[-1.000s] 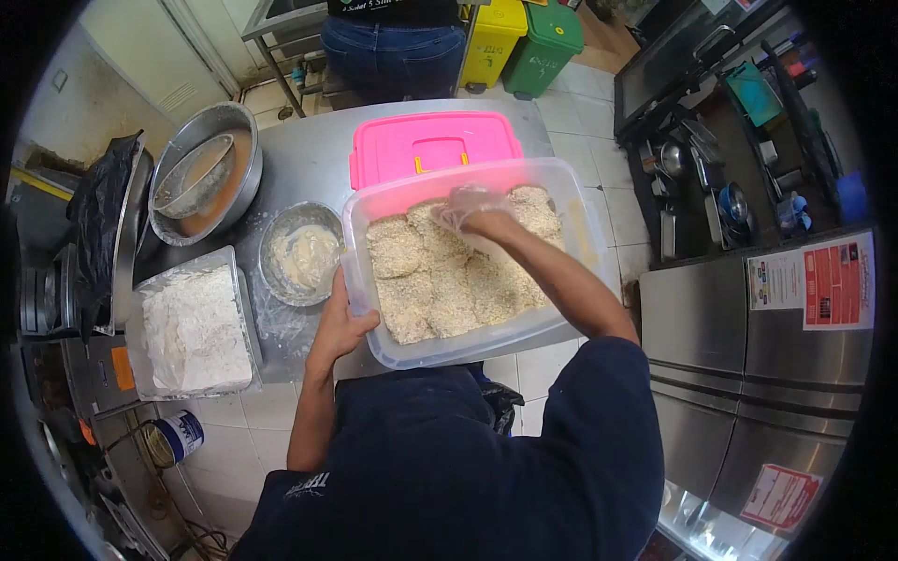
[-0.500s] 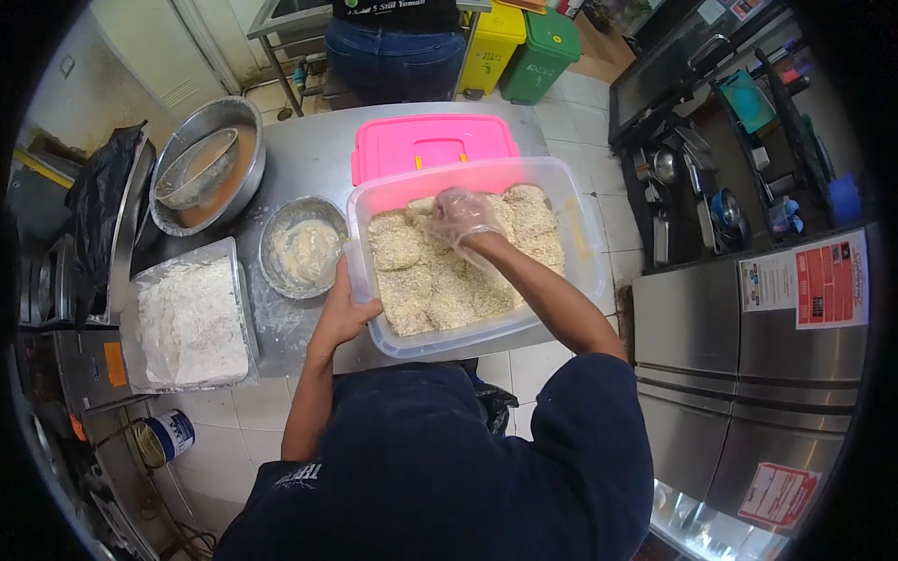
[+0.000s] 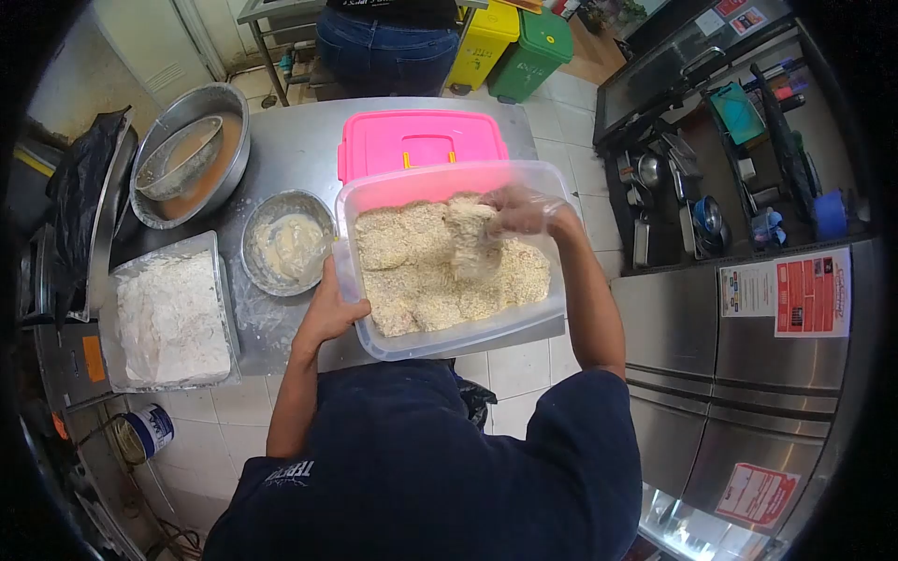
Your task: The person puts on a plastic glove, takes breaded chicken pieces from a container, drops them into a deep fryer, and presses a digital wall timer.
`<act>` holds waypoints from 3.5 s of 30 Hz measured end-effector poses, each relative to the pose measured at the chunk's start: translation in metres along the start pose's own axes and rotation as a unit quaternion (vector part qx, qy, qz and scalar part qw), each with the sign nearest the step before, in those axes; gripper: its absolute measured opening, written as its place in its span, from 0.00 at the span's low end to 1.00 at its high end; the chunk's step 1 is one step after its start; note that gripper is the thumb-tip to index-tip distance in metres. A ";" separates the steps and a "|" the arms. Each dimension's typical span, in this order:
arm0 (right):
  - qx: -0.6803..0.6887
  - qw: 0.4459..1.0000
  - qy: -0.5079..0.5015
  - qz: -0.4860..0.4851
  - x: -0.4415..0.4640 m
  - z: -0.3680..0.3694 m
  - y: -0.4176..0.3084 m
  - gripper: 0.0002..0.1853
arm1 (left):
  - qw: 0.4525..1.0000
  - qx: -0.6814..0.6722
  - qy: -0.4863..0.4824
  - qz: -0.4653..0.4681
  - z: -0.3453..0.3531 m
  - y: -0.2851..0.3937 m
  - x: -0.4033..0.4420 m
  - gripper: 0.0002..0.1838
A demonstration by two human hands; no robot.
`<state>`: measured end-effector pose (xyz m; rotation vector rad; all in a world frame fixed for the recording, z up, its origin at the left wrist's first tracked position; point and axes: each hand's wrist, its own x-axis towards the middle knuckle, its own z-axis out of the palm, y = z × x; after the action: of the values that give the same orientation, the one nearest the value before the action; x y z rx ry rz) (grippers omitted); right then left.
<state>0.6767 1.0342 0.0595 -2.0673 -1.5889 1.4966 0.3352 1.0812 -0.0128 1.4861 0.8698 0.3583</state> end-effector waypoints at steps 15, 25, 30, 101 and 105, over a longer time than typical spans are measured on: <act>-0.360 0.925 0.117 0.016 0.054 0.012 0.033 0.26 | 0.999 0.006 0.012 0.040 0.002 -0.015 0.008 0.40; -0.468 0.842 0.166 -0.212 0.022 0.052 0.089 0.29 | 0.999 0.010 0.012 0.048 0.002 -0.013 0.007 0.40; -0.309 0.936 0.015 0.166 -0.054 0.011 0.004 0.34 | 0.998 0.014 0.014 0.059 0.002 -0.016 0.008 0.43; 0.051 0.975 0.093 -0.196 -0.082 0.013 -0.018 0.52 | 0.997 0.044 0.011 0.065 -0.002 -0.014 0.010 0.39; 0.064 0.978 0.073 -0.182 -0.092 0.001 -0.018 0.50 | 0.998 0.030 0.000 0.052 -0.003 -0.009 0.009 0.39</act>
<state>0.6681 0.9688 0.1265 -1.6619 -1.6550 1.2528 0.3363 1.0890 -0.0238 1.5911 0.8105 0.4115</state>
